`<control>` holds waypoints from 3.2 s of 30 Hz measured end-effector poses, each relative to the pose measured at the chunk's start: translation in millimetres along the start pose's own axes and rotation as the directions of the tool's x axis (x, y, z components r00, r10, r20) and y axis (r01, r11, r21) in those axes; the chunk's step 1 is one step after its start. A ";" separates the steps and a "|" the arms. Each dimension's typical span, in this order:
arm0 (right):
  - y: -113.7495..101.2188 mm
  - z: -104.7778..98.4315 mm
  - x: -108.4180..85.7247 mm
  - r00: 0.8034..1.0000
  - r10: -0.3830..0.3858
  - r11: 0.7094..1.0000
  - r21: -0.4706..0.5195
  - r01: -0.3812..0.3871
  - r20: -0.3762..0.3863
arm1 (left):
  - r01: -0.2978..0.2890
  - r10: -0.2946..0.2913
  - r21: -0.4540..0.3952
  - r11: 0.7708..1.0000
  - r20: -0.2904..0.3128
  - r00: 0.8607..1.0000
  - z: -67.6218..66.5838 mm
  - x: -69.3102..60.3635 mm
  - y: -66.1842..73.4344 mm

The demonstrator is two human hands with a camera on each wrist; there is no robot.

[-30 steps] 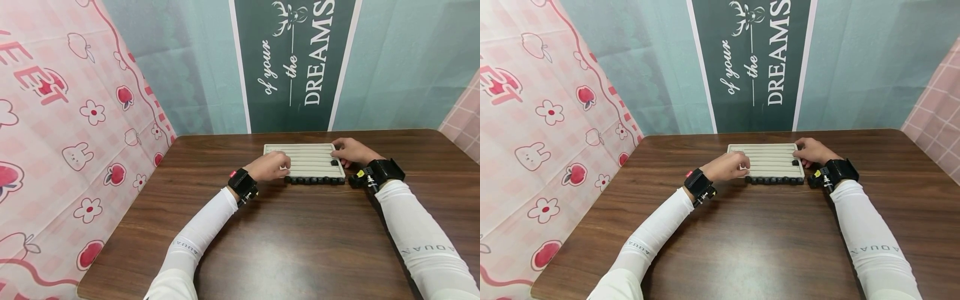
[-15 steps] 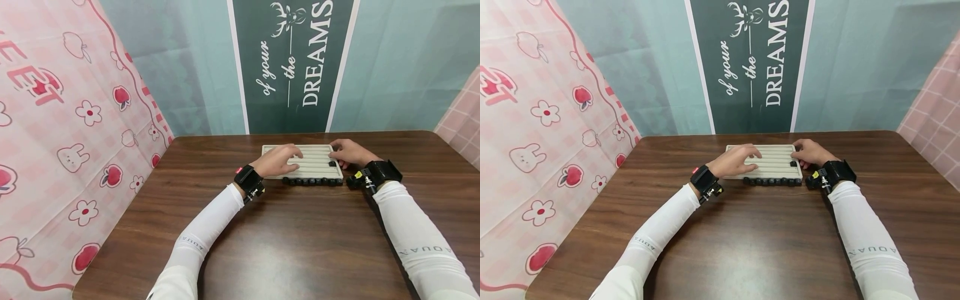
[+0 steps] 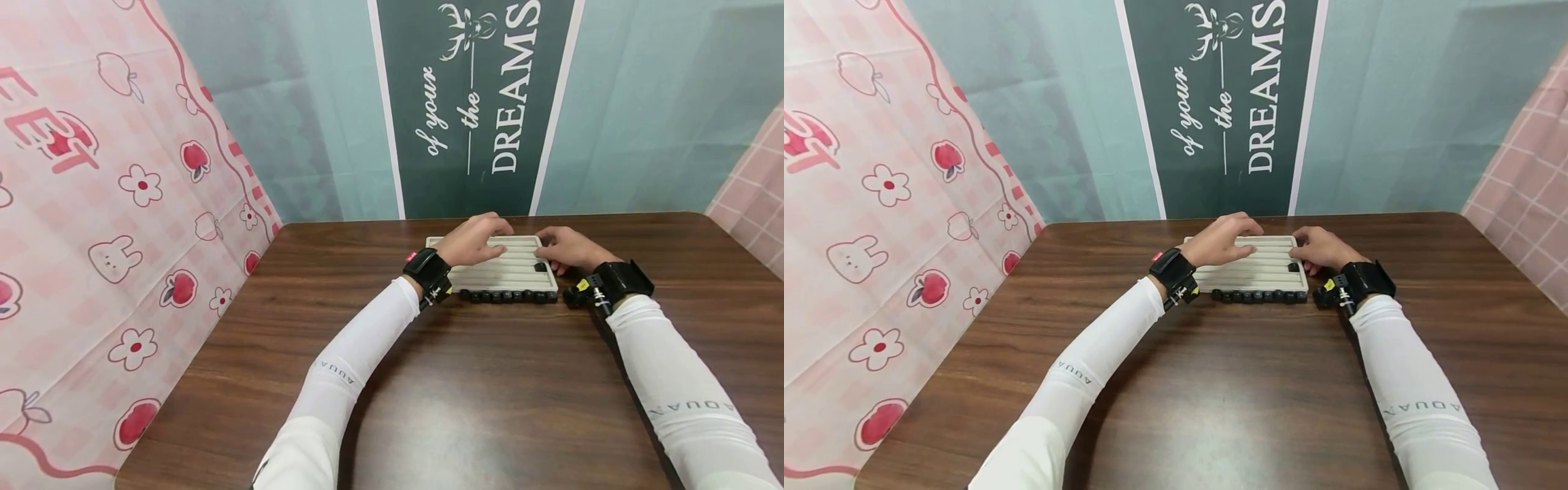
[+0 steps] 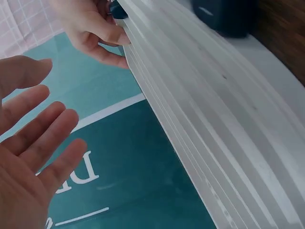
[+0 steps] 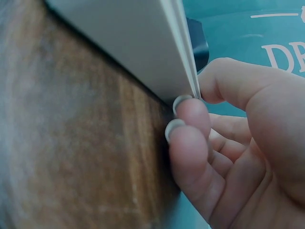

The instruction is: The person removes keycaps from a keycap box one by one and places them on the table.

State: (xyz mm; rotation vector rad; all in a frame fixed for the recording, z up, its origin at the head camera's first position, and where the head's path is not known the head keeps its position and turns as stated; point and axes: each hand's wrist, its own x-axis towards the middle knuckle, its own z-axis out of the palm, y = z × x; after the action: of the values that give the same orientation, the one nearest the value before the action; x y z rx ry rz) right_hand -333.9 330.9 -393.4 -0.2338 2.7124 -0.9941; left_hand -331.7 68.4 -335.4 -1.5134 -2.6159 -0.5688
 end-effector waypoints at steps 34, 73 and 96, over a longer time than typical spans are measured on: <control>1.3 -0.5 1.1 0.999 -0.041 0.999 -0.018 0.041 -0.003 | -0.017 0.020 -0.021 1.000 0.127 0.992 40.3 64.1 13.2; 2.6 0.3 -0.5 0.998 -0.056 0.998 -0.007 0.056 -0.021 | -0.016 0.004 0.055 0.998 0.210 0.978 60.4 75.0 27.5; 4.5 -1.4 2.9 0.998 -0.059 0.998 -0.014 0.059 -0.009 | -0.058 0.049 0.037 0.998 0.210 0.977 57.1 70.8 19.9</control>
State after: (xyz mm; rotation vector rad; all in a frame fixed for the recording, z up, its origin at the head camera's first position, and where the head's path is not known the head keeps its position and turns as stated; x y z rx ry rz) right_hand -337.4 334.5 -395.8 -0.3145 2.7359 -0.9953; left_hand -344.0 155.5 -366.0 -1.7115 -2.7066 -0.3651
